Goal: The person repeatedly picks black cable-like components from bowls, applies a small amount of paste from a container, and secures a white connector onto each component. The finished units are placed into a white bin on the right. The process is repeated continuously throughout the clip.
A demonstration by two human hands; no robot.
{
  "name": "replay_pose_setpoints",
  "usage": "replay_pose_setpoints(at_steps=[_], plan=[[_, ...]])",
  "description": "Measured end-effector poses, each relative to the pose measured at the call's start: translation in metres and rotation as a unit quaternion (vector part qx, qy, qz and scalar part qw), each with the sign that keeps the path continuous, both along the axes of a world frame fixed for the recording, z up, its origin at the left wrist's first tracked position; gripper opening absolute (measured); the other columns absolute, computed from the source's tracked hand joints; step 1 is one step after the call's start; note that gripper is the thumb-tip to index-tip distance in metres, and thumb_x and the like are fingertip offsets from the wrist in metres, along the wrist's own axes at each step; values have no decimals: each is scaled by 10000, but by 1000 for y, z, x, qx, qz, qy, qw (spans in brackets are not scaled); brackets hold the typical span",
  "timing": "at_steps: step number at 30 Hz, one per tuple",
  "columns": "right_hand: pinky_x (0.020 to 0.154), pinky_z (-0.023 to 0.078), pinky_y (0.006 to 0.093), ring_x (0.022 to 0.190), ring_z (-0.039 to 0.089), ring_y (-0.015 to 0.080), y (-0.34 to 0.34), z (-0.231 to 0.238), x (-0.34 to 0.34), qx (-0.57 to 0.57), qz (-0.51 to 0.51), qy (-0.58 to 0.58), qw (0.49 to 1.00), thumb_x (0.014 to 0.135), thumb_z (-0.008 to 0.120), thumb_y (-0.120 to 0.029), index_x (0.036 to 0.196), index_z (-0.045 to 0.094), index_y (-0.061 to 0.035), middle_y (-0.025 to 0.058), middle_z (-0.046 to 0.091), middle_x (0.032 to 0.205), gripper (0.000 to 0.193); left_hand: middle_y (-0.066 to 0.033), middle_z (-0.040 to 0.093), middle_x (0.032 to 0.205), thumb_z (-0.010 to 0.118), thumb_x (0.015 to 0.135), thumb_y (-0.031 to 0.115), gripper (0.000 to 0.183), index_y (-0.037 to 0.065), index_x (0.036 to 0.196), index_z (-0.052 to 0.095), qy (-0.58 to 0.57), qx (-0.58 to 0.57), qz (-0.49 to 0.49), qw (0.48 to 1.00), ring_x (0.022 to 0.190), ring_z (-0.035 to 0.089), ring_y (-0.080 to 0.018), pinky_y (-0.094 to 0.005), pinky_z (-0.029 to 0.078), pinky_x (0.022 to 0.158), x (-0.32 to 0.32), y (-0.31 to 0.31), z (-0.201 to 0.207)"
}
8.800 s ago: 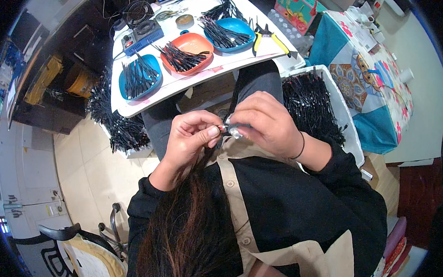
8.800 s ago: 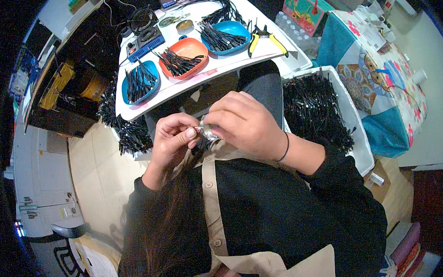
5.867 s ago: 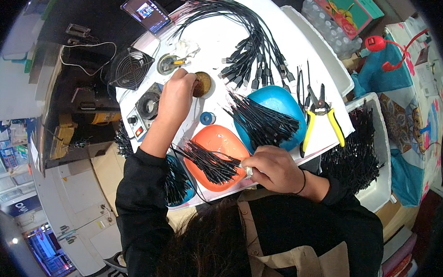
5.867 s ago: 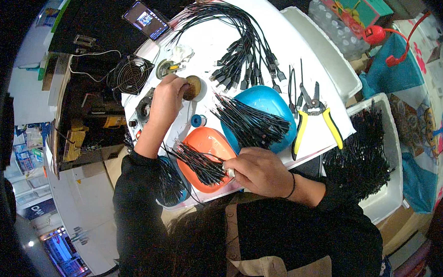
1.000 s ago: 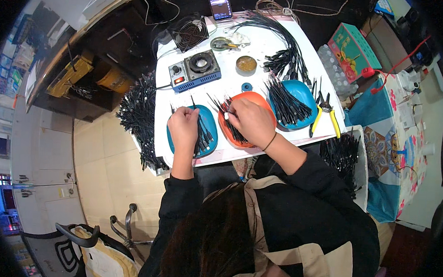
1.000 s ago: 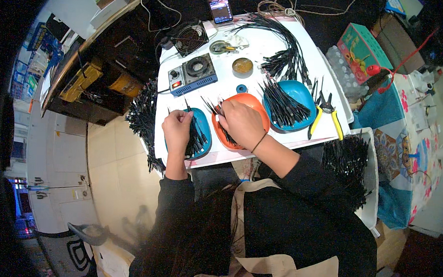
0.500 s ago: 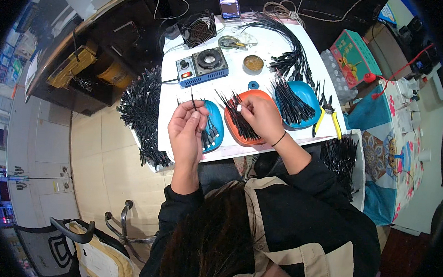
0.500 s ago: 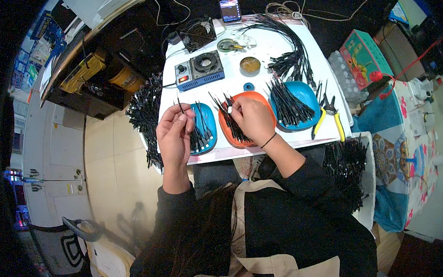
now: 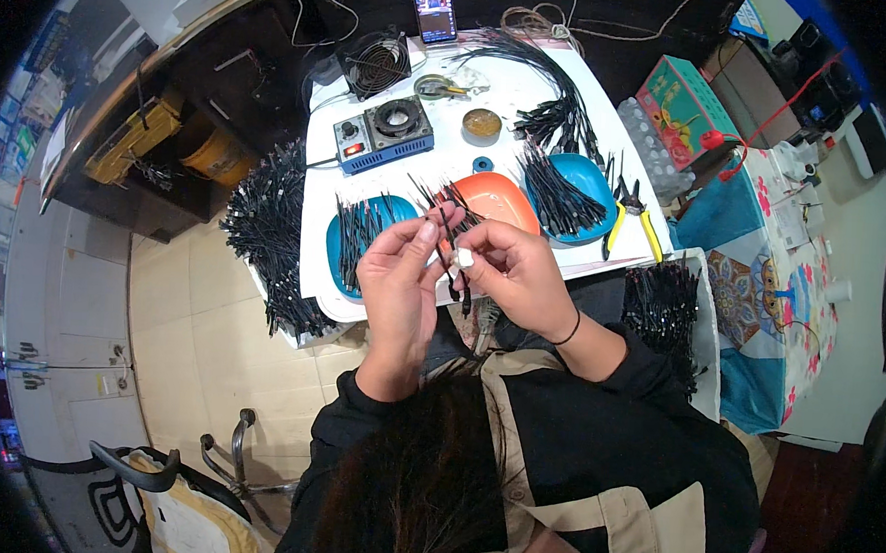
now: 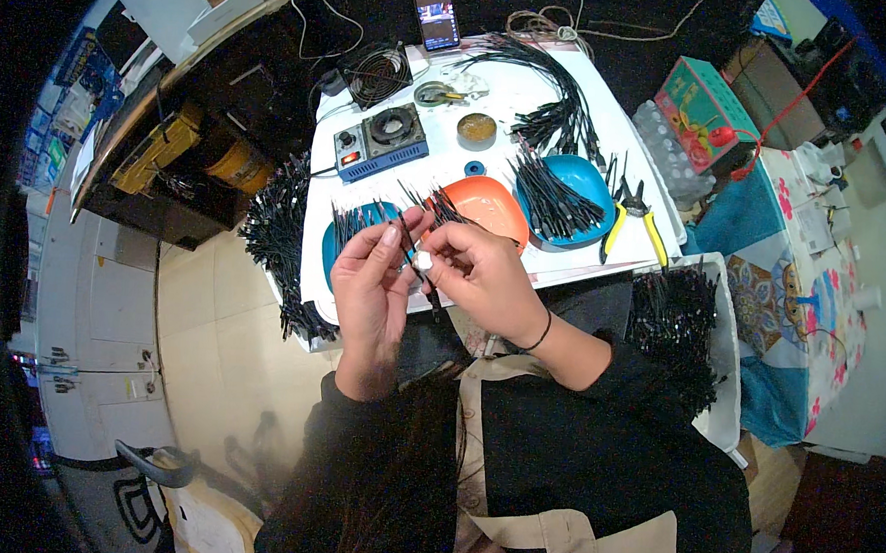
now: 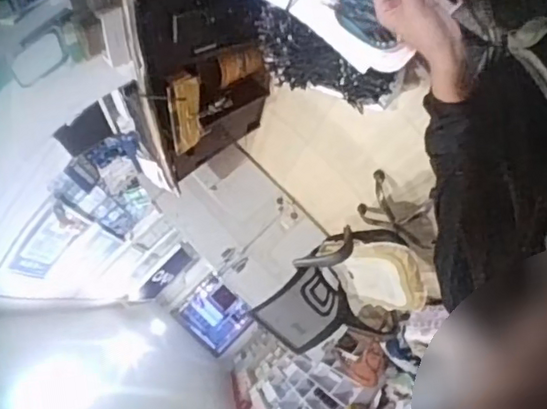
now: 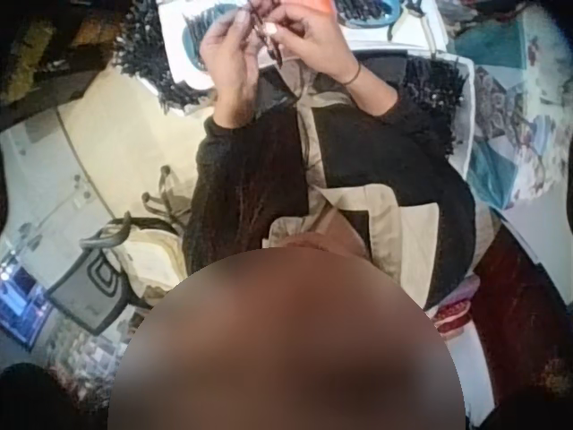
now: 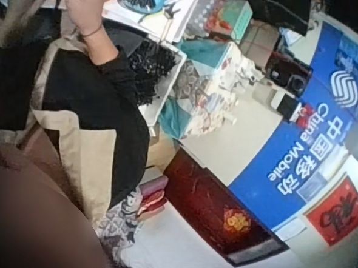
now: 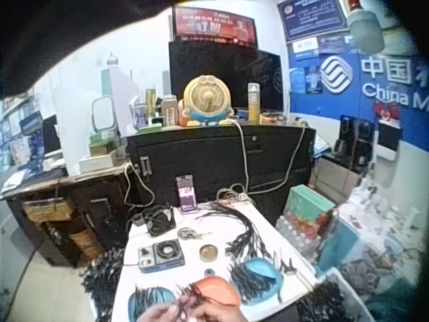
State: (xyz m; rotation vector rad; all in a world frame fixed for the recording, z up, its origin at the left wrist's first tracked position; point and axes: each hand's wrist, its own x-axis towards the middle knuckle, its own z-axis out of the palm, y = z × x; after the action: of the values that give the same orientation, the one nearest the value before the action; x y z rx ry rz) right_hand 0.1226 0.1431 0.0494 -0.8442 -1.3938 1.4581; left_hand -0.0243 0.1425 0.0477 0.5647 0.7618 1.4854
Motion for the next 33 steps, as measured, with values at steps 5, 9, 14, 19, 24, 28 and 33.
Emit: replay_pose_setpoints(at_steps=[5,9,14,19,24,28,33], plan=[[613,497,253,699,606,105,-5,-2,-5,40,-46,-55,997,860,619,-27,914,565,21,64,595,847,90,-196,593,1227,546,925,33,140,-38,1019,621,-42,15,-20,999,1164,570,-303,-437,516,907,3,-9,7],[611,500,265,680,615,140,-10,1,-7,122,-67,-135,981,836,632,-35,907,569,14,86,601,821,106,-196,603,1204,577,912,25,153,-42,1040,628,-57,6,-33,998,1140,583,-277,-386,517,907,-2,-13,8],[595,491,259,685,615,149,-10,15,-1,197,-57,-214,955,815,660,-67,898,585,-3,88,607,819,129,-195,639,1112,598,898,9,150,-64,1026,625,-22,21,-24,999,1029,630,-222,-327,536,866,-6,-20,4],[603,496,204,705,622,69,-2,33,4,98,-50,-101,989,867,639,-65,990,622,20,44,643,839,151,-158,681,958,586,895,-22,127,-77,1006,616,53,81,-26,995,847,675,-184,-299,562,778,-9,-29,2],[623,499,201,722,628,81,-5,40,-2,106,-1,-68,992,877,615,-26,982,612,34,46,625,842,122,-150,681,885,596,896,-5,130,-70,1007,614,40,71,-75,994,745,677,-189,-275,553,686,-12,-36,3],[677,501,214,768,599,74,-12,36,-6,85,13,-31,996,887,613,-30,1007,593,33,50,620,897,137,-160,678,856,595,904,13,131,-62,1009,612,-21,65,-108,992,666,632,-154,-219,483,581,-18,-40,3],[749,491,219,851,594,82,-18,30,-10,-63,53,102,991,893,636,-81,1041,589,26,38,618,925,188,-169,671,826,599,903,29,142,-63,1010,611,-106,58,-143,982,587,556,-118,-186,420,530,-21,-48,4]])
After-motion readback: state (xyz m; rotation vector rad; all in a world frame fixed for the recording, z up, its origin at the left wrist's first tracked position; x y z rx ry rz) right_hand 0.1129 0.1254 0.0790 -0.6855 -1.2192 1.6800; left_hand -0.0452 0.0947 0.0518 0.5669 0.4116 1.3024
